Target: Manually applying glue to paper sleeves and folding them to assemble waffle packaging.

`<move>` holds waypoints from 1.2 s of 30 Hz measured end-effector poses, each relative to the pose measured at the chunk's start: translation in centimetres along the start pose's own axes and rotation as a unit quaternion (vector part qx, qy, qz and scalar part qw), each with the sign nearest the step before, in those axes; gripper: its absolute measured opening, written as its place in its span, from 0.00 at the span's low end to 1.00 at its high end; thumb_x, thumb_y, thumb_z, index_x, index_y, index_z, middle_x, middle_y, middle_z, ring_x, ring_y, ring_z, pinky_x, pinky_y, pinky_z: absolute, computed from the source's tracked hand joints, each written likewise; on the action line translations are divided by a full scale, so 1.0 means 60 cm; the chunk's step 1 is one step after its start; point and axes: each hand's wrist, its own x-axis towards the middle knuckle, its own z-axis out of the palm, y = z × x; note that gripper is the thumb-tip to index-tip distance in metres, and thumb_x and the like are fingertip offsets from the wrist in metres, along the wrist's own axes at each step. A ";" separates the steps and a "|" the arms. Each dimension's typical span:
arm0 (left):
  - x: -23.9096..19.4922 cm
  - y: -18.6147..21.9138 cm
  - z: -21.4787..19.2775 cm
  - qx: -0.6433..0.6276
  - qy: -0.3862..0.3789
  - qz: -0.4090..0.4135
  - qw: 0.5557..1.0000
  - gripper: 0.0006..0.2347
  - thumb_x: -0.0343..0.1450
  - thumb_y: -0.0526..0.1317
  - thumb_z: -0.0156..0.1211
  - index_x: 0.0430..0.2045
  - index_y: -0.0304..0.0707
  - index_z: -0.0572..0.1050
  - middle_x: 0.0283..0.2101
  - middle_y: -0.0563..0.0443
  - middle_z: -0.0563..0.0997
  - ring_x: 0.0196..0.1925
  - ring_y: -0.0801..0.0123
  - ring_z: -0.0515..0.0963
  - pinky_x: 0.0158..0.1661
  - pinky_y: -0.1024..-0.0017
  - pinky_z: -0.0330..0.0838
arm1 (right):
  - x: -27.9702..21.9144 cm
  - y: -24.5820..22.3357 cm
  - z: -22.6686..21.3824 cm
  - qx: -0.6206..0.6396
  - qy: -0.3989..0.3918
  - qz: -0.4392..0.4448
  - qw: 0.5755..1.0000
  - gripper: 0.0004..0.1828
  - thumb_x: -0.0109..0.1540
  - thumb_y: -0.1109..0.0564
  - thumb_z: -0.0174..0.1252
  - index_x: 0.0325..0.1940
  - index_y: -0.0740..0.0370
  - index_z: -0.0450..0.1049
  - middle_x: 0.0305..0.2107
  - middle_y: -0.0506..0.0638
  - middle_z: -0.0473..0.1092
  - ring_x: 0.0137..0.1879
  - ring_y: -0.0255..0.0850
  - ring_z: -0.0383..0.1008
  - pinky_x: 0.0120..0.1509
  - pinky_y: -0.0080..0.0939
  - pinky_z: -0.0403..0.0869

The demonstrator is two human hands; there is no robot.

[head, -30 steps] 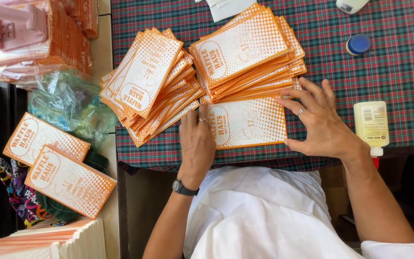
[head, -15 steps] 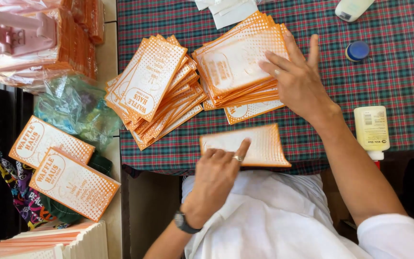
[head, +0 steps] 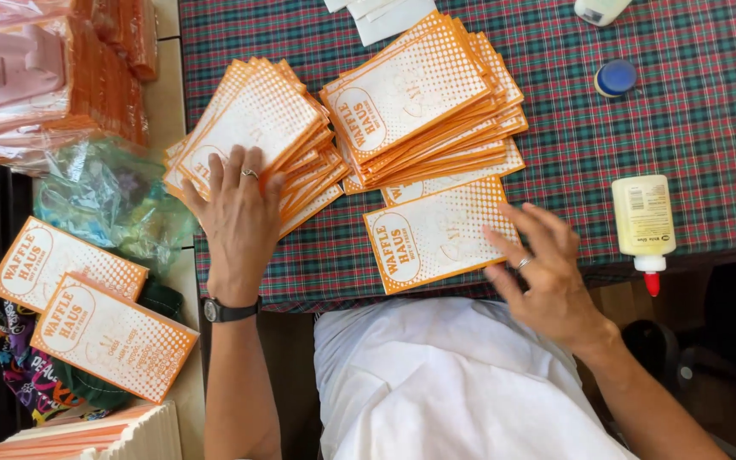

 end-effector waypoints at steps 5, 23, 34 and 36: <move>-0.060 0.100 0.050 -0.163 0.153 0.166 0.960 0.23 0.70 0.51 0.68 0.52 0.34 0.75 0.53 0.38 0.77 0.58 0.44 0.74 0.58 0.47 0.58 | -0.032 0.045 0.001 0.057 -0.024 0.104 0.993 0.34 0.56 0.70 0.58 0.68 0.57 0.75 0.54 0.50 0.70 0.58 0.50 0.67 0.66 0.51 0.66; -0.078 0.167 0.026 -0.367 -0.089 0.192 0.906 0.01 0.68 0.30 0.67 0.28 0.34 0.83 0.38 0.49 0.86 0.46 0.57 0.82 0.39 0.67 0.73 | 0.003 0.022 -0.019 0.337 0.001 0.168 0.926 0.18 0.56 0.81 0.43 0.37 0.69 0.73 0.43 0.59 0.79 0.57 0.50 0.80 0.58 0.46 0.77; -0.158 0.288 0.042 -0.273 0.298 0.314 0.859 0.08 0.68 0.36 0.73 0.39 0.43 0.84 0.41 0.46 0.84 0.34 0.59 0.82 0.34 0.63 0.78 | 0.048 0.003 -0.010 0.092 -0.048 -0.034 0.994 0.29 0.66 0.75 0.42 0.64 0.57 0.76 0.54 0.55 0.74 0.62 0.55 0.71 0.60 0.47 0.69; -0.154 0.308 0.078 -0.322 0.126 0.283 0.895 0.11 0.75 0.30 0.52 0.49 0.31 0.77 0.47 0.36 0.79 0.44 0.47 0.79 0.38 0.60 0.71 | 0.056 0.000 -0.028 0.142 -0.046 0.005 0.989 0.33 0.64 0.77 0.41 0.70 0.60 0.71 0.59 0.57 0.73 0.61 0.53 0.75 0.60 0.45 0.71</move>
